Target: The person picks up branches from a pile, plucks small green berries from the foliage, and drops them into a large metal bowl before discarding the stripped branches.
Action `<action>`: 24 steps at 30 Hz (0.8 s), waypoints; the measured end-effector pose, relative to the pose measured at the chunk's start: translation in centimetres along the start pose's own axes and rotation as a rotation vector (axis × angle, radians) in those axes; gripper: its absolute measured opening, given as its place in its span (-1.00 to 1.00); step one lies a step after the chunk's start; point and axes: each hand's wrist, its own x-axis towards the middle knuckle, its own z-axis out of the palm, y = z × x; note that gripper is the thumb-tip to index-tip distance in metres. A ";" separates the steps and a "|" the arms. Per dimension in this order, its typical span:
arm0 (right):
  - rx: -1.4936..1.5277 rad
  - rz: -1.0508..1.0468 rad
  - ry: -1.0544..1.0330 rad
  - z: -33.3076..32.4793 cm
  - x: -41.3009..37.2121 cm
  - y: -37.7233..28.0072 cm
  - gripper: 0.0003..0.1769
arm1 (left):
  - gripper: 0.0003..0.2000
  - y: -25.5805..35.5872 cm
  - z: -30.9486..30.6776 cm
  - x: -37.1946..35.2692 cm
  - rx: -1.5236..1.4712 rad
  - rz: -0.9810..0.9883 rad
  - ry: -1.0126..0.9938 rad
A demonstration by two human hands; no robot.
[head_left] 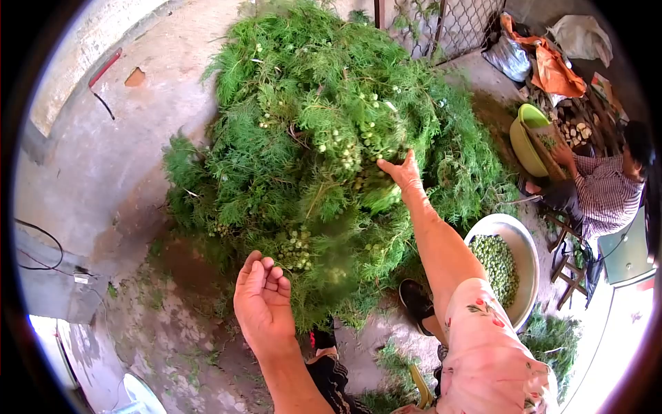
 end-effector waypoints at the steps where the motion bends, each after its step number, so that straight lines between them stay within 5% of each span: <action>1: 0.148 0.062 -0.113 -0.3 -0.8 -0.5 0.20 | -0.82 -0.1 0.1 0.0 0.001 -0.007 0.000; 6: 0.299 0.008 -0.254 0.1 -6.5 -1.3 -0.13 | -0.83 -0.3 0.4 -0.1 -0.010 -0.032 0.010; 10: -0.058 -0.134 -0.223 -0.5 -10.5 -2.3 -0.85 | -0.81 0.1 1.3 -1.1 0.034 0.080 -0.210; 13: 0.074 -0.125 -0.290 -1.7 -11.8 -3.3 -0.78 | -0.82 1.0 2.0 -2.8 0.044 0.236 -0.496; 14: 0.446 0.033 -0.331 -2.8 -12.7 -3.9 -0.68 | -0.80 1.5 2.3 -4.0 0.025 0.301 -0.540; 17: 0.235 -0.133 -0.291 -4.3 -13.4 -4.6 -0.69 | -0.86 3.4 3.3 -8.7 0.105 0.531 -0.592; 21: 0.551 -0.163 -0.289 -6.0 -16.9 -6.8 -0.68 | -0.97 8.2 3.6 -16.1 -0.258 0.455 -0.961; 24: 0.757 -0.115 -0.270 -6.2 -18.0 -7.2 -0.64 | -0.97 10.6 3.0 -20.5 -0.236 0.503 -0.993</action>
